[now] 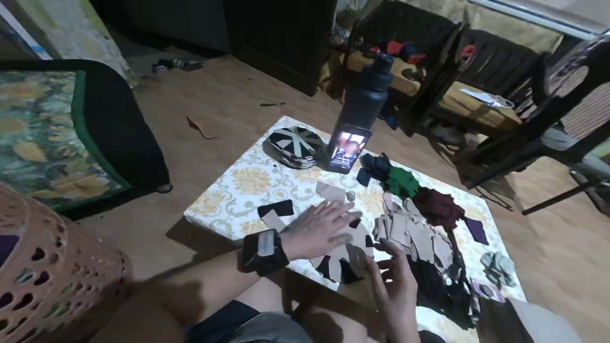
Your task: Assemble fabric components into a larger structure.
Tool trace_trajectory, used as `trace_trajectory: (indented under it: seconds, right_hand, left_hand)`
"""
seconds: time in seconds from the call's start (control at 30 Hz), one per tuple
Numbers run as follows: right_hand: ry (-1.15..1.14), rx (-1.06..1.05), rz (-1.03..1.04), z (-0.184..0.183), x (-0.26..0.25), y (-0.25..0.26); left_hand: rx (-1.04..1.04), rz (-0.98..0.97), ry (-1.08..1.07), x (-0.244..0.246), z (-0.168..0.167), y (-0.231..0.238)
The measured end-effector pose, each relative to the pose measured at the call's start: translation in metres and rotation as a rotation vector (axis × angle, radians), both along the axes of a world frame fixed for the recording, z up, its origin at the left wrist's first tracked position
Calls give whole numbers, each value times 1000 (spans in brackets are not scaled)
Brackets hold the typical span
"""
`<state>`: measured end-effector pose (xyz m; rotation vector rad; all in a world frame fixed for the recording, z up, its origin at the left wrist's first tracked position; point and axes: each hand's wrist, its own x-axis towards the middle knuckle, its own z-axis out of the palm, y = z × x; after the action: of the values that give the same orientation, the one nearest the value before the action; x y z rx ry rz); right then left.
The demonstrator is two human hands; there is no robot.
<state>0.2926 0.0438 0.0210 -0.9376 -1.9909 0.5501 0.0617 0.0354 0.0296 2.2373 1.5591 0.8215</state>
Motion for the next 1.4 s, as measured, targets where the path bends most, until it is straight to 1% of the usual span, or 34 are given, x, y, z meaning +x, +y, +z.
trace_trajectory:
  seconds: [0.07,0.13,0.2,0.27,0.4,0.6,0.67,0.7,0.83,0.93,1.07,1.17,1.23,1.3,1.4]
  right_hand:
    - [-37,23,33,0,-2,3]
    - [-84,54,72,-2,-4,8]
    - [-117,89,97,-4,-7,13]
    - [-155,108,131,-4,-13,19]
    - [-275,103,210,1,-29,32]
    - [-474,105,314,-8,-46,59]
    - [-548,115,354,-16,-47,62]
    - [-572,131,371,-21,-48,61]
    - [-606,181,453,-25,-65,42]
    - [-600,229,562,-24,-100,23]
    - [-630,248,742,-19,-171,17]
    - [-631,267,823,-19,-229,24]
    - [-620,256,820,-20,-263,33]
    - [-638,213,774,-18,-289,41]
    - [-695,119,675,-14,-314,50]
  left_hand:
    - [83,147,-32,-23,8,-9]
    - [104,310,-43,-54,10,-24]
    - [106,459,-20,-85,-2,-39]
    - [30,554,9,-108,-18,-54]
    - [-110,580,59,-118,-32,-71]
    - [-29,551,-49,-117,-34,-69]
    - [47,558,-124,-119,-33,-72]
    - [113,578,-193,-121,-33,-76]
    - [406,673,-549,-142,-31,-95]
    - [529,741,-721,-156,-20,-115]
    - [623,846,-839,-168,-13,-134]
    - [637,904,-858,-175,-15,-147]
    - [654,898,-820,-180,-20,-155]
    - [663,884,-791,-184,-24,-161]
    - [630,962,-772,-186,-26,-168]
